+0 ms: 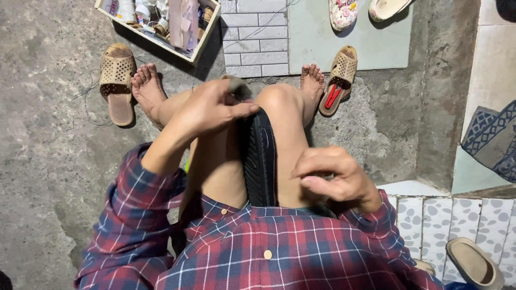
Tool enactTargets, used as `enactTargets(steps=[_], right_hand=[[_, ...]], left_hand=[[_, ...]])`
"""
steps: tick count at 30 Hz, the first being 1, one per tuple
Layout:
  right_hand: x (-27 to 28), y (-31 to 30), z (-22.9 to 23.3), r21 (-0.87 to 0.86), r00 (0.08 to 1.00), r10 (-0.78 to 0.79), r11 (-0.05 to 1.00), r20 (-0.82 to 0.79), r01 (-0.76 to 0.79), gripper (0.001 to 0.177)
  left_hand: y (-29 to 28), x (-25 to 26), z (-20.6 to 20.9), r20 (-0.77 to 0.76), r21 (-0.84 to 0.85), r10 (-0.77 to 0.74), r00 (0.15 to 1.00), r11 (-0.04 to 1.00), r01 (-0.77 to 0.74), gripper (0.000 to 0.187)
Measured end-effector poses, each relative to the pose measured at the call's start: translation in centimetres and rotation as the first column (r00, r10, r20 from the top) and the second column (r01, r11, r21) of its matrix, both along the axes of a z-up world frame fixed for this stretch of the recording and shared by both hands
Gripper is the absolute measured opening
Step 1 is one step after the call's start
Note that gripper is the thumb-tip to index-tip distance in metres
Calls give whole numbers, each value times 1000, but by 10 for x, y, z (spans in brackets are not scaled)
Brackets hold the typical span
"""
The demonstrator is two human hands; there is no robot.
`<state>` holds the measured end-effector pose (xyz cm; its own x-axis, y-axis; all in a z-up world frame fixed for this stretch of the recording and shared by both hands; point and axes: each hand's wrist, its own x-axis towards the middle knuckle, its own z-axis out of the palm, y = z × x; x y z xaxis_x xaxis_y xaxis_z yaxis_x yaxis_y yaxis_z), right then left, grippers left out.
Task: Hand-sewing the sole of a black sandal using a needle and thread.
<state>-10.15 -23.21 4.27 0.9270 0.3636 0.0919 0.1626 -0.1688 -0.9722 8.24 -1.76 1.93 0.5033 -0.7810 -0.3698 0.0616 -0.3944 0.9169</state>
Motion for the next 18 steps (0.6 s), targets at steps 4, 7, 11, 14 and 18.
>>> enactTargets(steps=[4, 7, 11, 14, 18], right_hand=[[1, 5, -7, -108, 928, -370, 922, 34, 371, 13], [17, 26, -6, -253, 872, -483, 837, 76, 485, 20], [33, 47, 1, -331, 852, -498, 786, 163, 523, 17], [30, 49, 2, -311, 849, -523, 797, 73, 517, 10], [27, 45, 1, -271, 851, -524, 822, -15, 501, 9]], left_hand=[[27, -17, 13, 189, 289, -93, 978, 957, 35, 37], [45, -22, 14, 161, 440, -164, 973, 894, 78, 44], [61, -33, -16, -150, 9, 51, 987, 999, -50, 22], [46, -36, -3, 20, -491, 116, 993, 866, -91, 16], [15, -36, -8, -185, -496, 183, 965, 831, -253, 29]])
